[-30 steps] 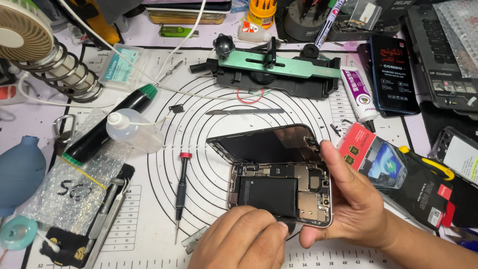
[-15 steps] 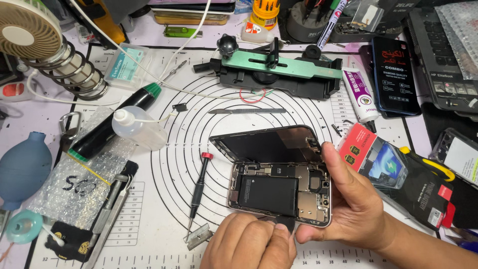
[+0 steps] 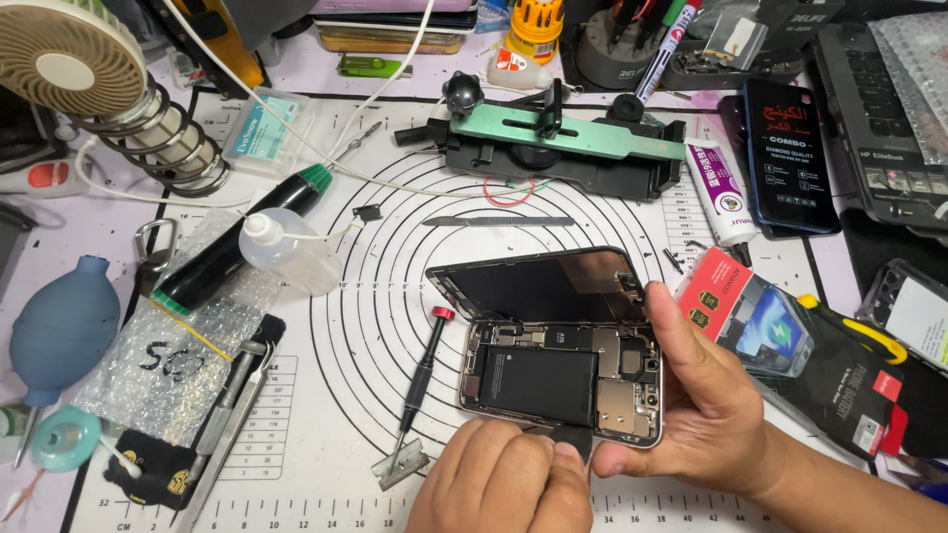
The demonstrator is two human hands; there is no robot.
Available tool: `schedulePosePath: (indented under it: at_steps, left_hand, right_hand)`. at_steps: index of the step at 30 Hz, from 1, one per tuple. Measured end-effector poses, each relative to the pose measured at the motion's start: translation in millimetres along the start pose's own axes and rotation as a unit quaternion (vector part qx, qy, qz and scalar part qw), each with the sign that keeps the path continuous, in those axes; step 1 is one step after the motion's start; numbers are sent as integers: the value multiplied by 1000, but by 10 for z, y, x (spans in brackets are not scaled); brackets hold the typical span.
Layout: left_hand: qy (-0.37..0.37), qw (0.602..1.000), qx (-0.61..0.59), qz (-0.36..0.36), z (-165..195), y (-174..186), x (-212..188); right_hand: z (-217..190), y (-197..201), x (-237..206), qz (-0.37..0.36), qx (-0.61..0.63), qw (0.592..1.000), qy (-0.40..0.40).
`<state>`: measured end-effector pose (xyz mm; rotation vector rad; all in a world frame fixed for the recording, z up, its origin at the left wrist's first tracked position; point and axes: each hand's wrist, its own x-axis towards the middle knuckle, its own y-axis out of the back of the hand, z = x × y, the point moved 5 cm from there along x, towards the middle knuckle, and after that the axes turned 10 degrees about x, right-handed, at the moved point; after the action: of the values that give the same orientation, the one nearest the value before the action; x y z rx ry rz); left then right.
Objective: The person removes the old battery from a disassembled smartphone, cleans the interior with a cotton swab, and uses a screwdriver to adjust internal components. They then open a new battery package and prepare to install the replacement.
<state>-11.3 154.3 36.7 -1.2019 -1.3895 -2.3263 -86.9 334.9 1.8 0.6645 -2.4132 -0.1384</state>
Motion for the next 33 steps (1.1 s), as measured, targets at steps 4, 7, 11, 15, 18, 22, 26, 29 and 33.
schedulePosePath:
  at_steps: [4,7,11,15,18,22,26,29,33]
  left_hand:
    - [5,1000,4,-10,3,-3,10]
    - [10,1000,14,5,19,-2,22]
    - [16,999,26,19,37,-2,25]
    - [35,999,14,9,48,-9,9]
    - [39,999,16,14,56,-19,-1]
    - [38,998,24,35,55,-24,-12]
    - [38,997,28,55,55,-23,-22]
    - [43,998,24,44,58,-31,-28]
    - [49,997,16,60,50,-23,-29]
  right_hand:
    - [10,1,-7,3,-5,1000,4]
    - [5,-6,-4,3,-1,1000,11]
    - [-11,-15,14,0,-1,1000,23]
    - [-23,-18,23,4,-8,1000,21]
    - [-31,-25,30,6,-11,1000,26]
    - [-37,-32,36,5,-15,1000,26]
    - [-45,-32,33,5,-19,999,27]
    - [-49,-30,31,8,-34,999,27]
    - [-49,-44,39,8,-24,999,20]
